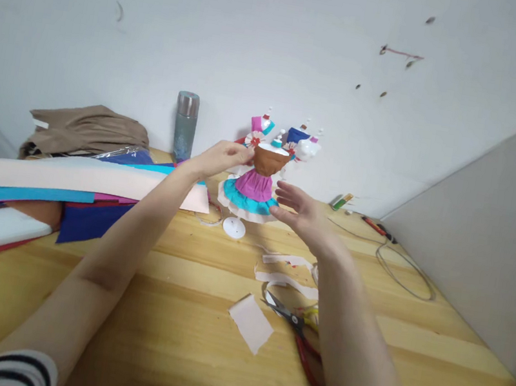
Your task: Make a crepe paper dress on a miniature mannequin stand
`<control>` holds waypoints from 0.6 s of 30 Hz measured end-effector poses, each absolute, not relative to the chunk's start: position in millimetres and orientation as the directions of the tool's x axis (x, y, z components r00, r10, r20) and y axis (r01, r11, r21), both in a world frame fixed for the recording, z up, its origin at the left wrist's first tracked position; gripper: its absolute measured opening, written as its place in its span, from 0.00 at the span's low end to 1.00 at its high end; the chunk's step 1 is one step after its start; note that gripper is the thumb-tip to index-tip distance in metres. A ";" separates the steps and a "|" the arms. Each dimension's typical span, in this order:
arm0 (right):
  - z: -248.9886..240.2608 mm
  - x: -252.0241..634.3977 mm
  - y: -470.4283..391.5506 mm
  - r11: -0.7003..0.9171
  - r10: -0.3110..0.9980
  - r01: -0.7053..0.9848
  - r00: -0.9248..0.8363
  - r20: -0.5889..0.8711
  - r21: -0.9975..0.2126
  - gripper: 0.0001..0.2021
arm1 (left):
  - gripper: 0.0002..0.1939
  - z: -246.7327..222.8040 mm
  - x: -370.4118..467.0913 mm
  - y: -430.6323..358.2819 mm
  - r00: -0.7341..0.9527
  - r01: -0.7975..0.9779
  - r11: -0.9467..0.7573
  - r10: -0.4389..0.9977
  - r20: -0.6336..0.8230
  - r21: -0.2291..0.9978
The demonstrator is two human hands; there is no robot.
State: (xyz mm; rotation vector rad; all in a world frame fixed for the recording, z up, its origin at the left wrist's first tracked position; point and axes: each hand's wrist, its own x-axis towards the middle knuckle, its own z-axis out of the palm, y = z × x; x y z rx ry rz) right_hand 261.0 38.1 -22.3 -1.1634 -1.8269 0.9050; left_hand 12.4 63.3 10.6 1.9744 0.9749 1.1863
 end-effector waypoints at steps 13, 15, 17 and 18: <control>20.7 242.5 -28.4 0.627 0.762 0.049 0.171 0.625 -0.778 0.18 | 0.35 75.5 -17.4 11.1 -0.447 -0.415 -0.591 0.794 0.411 0.691; 29.6 246.1 -50.4 0.669 0.720 0.087 0.171 0.673 -0.738 0.21 | 0.35 84.1 -13.3 -6.5 -0.387 -0.476 -0.625 0.781 0.491 0.618; 36.2 253.8 -63.3 0.646 0.695 0.259 0.192 0.693 -0.718 0.14 | 0.34 88.7 -7.7 -20.0 -0.367 -0.445 -0.658 0.753 0.547 0.608; 37.6 258.2 -63.4 0.592 0.705 0.361 0.200 0.680 -0.720 0.10 | 0.34 89.2 -5.0 -24.2 -0.381 -0.385 -0.679 0.734 0.562 0.625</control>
